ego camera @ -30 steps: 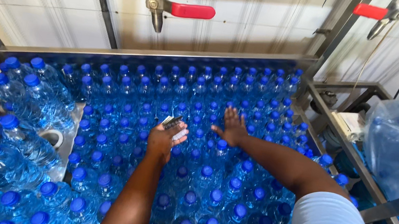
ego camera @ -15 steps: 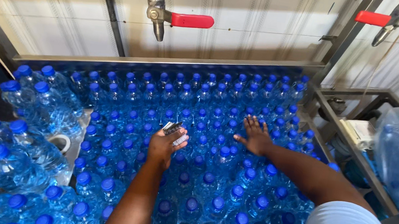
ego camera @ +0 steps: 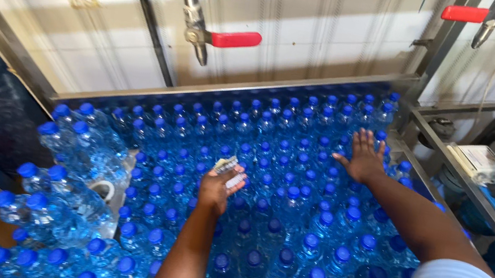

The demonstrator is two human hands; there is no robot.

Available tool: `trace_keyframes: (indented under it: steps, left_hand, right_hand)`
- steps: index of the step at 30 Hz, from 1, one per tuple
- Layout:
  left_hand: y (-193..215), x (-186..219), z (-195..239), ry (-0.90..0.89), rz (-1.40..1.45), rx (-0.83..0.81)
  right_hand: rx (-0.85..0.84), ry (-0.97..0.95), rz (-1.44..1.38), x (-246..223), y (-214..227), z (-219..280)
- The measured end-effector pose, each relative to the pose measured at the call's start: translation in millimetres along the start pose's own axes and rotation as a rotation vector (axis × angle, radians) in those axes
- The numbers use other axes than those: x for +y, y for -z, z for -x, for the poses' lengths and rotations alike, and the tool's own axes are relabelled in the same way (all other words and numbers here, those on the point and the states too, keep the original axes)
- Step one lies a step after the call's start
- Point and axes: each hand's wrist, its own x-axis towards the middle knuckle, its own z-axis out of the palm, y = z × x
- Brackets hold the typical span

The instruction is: The person applies small, rectangular stickers to the caps of numerous blue-capped water bottles arranged on a metal tray. They pick up a sticker, peel it, and place it on a bottle cap, repeating this process for multiple bottles.

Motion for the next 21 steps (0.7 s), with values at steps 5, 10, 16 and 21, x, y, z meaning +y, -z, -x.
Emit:
trace_keyframes:
  steps: [5,10,16,21]
  left_hand:
    - [-5,10,2,-0.026,0.032,-0.005]
    - [-15,10,9,-0.074,0.038,-0.025]
    - [-8,11,5,-0.082,0.062,-0.040]
    - [-12,9,10,-0.066,0.047,-0.054]
  right_hand:
    - [0.161,0.322,-0.565,-122,43,34]
    - [-0.071,0.478,-1.157,-222,29,64]
    - [0.066,0.383,-1.137,-239,44,70]
    - [0.132,0.475,-1.075,-226,54,77]
